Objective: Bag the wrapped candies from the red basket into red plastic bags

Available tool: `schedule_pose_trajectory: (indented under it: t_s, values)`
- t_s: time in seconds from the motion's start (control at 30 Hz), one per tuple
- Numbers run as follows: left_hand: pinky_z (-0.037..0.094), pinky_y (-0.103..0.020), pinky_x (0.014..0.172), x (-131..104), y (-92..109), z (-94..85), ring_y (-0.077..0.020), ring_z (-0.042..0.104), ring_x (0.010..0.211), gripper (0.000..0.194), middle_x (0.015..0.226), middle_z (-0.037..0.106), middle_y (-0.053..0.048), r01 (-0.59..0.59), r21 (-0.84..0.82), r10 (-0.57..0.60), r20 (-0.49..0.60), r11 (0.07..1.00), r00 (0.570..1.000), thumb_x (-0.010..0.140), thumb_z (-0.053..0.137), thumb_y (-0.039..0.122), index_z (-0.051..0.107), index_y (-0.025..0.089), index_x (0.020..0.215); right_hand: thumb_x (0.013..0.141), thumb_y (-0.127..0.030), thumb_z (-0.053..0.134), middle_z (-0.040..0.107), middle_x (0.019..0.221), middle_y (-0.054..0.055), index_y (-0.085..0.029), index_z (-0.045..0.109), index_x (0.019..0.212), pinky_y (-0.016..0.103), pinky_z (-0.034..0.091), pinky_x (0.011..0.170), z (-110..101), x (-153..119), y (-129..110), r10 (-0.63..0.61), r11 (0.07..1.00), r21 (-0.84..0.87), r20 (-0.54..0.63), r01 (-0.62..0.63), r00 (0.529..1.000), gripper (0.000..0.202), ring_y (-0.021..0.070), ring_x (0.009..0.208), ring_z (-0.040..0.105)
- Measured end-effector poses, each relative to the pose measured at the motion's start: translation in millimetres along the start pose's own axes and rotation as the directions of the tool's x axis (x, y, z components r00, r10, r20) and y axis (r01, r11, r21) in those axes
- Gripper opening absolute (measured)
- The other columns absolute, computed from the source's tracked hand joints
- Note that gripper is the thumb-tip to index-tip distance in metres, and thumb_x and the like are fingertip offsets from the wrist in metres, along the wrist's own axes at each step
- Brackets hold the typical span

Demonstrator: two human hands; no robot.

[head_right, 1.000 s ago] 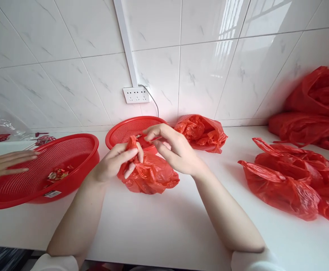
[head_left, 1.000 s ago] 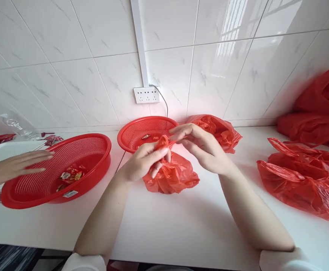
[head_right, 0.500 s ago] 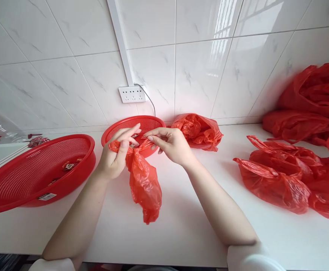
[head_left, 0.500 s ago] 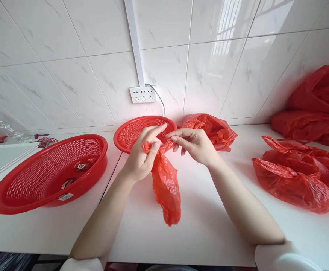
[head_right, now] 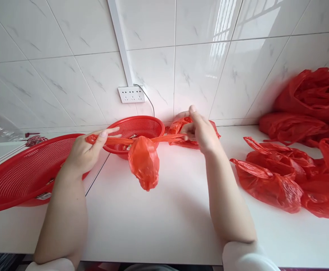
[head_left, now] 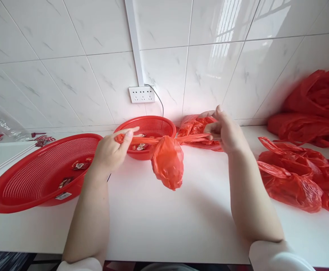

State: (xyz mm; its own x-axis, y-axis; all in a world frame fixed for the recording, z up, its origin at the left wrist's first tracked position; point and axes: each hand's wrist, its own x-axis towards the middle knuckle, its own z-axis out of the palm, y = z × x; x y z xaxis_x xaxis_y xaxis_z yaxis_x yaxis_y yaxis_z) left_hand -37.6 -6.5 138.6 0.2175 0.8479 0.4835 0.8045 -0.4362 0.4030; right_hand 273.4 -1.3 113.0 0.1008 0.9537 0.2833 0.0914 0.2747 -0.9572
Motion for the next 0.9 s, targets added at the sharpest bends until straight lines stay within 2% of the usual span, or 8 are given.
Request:
schedule_pose_trajectory:
  t_s: [0.13, 0.23, 0.37, 0.57, 0.67, 0.77, 0.83, 0.9]
  values:
    - [0.047, -0.033, 0.087, 3.7, -12.2, -9.7, -0.025, 0.064, 0.101, 0.051, 0.096, 0.073, -0.001, 0.124, 0.119, -0.131, 0.06, 0.985, 0.99, 0.095, 0.028, 0.048, 0.074, 0.028, 0.104, 0.08, -0.081, 0.026, 0.038, 0.045, -0.003, -0.021, 0.063, 0.092, 0.027, 0.023, 0.043, -17.2, 3.5, 4.3, -0.027, 0.983, -0.185, -0.169, -0.005, 0.985, 0.072, 0.0114, 0.038, 0.029]
    - [0.048, -0.03, 0.083, 4.5, -11.5, -6.4, -0.0229, 0.065, 0.091, 0.051, 0.086, 0.074, -0.001, 0.187, 0.039, -0.191, 0.242, 0.982, 0.951, 0.092, 0.033, 0.053, 0.076, 0.026, 0.088, 0.082, -0.076, 0.037, 0.036, 0.048, -0.004, -0.02, 0.065, 0.09, 0.026, 0.022, 0.043, -19.1, 2.0, 4.6, -0.13, 0.952, -0.298, -0.213, 0.062, 0.968, 0.063, 0.0102, 0.04, 0.028]
    - [0.049, -0.028, 0.074, 6.0, -5.7, 5.3, -0.0215, 0.066, 0.081, 0.047, 0.08, 0.073, -0.003, 0.287, -0.002, -0.26, 0.418, 0.958, 0.871, 0.087, 0.042, 0.055, 0.073, 0.023, 0.072, 0.085, -0.065, 0.046, 0.038, 0.051, -0.003, -0.019, 0.064, 0.084, 0.026, 0.025, 0.045, -19.0, -3.2, 1.7, -0.196, 0.864, -0.492, -0.138, 0.105, 0.971, 0.049, 0.0104, 0.043, 0.031]
    - [0.044, -0.028, 0.059, 7.8, 4.0, 16.0, -0.0217, 0.064, 0.07, 0.041, 0.067, 0.066, -0.002, 0.154, 0.073, -0.17, 0.411, 0.985, 0.896, 0.081, 0.048, 0.055, 0.067, 0.022, 0.069, 0.086, -0.061, 0.045, 0.058, 0.064, 0.005, -0.019, 0.062, 0.068, 0.03, 0.036, 0.057, 4.9, -10.0, 5.3, -0.221, 0.5, -0.85, 0.063, 0.169, 0.973, 0.049, 0.02, 0.066, 0.055]
    - [0.045, -0.029, 0.061, 7.9, 3.2, 14.7, -0.0224, 0.065, 0.076, 0.04, 0.073, 0.068, -0.002, 0.142, 0.047, -0.149, 0.344, 0.989, 0.927, 0.083, 0.045, 0.055, 0.07, 0.023, 0.08, 0.079, -0.065, 0.053, 0.066, 0.095, 0.01, -0.02, 0.066, 0.092, 0.031, 0.041, 0.067, 32.0, -14.7, 14.5, -0.041, 0.461, -0.834, 0.321, 0.303, 0.946, 0.049, 0.0262, 0.09, 0.06]
    - [0.047, -0.03, 0.063, 7.8, -1.5, 13.4, -0.0227, 0.066, 0.078, 0.038, 0.077, 0.07, -0.002, 0.134, 0.033, -0.138, 0.326, 0.99, 0.935, 0.083, 0.046, 0.055, 0.071, 0.026, 0.085, 0.068, -0.057, 0.069, 0.064, 0.106, 0.012, -0.022, 0.054, 0.124, 0.031, 0.043, 0.061, 54.8, -16.0, 29.7, 0.311, 0.48, -0.828, 0.469, 0.29, 0.826, 0.067, 0.0279, 0.09, 0.062]
    - [0.048, -0.031, 0.063, 7.6, -4.5, 13.6, -0.0223, 0.066, 0.077, 0.038, 0.079, 0.07, -0.002, 0.13, 0.03, -0.132, 0.34, 0.991, 0.931, 0.083, 0.047, 0.055, 0.072, 0.028, 0.088, 0.066, -0.04, 0.073, 0.065, 0.101, 0.012, -0.02, 0.057, 0.118, 0.031, 0.042, 0.056, 60.9, -12.2, 39.5, 0.458, 0.429, -0.857, 0.478, 0.285, 0.749, 0.057, 0.0289, 0.083, 0.062]
    - [0.048, -0.031, 0.064, 7.5, -6.8, 13.8, -0.0221, 0.066, 0.077, 0.038, 0.083, 0.071, -0.002, 0.123, 0.033, -0.127, 0.356, 0.992, 0.926, 0.084, 0.047, 0.055, 0.072, 0.029, 0.091, 0.068, -0.027, 0.069, 0.065, 0.089, 0.01, -0.019, 0.064, 0.098, 0.032, 0.04, 0.053, 56.6, -5.4, 44.0, 0.502, 0.389, -0.875, 0.464, 0.289, 0.73, 0.031, 0.0271, 0.073, 0.062]
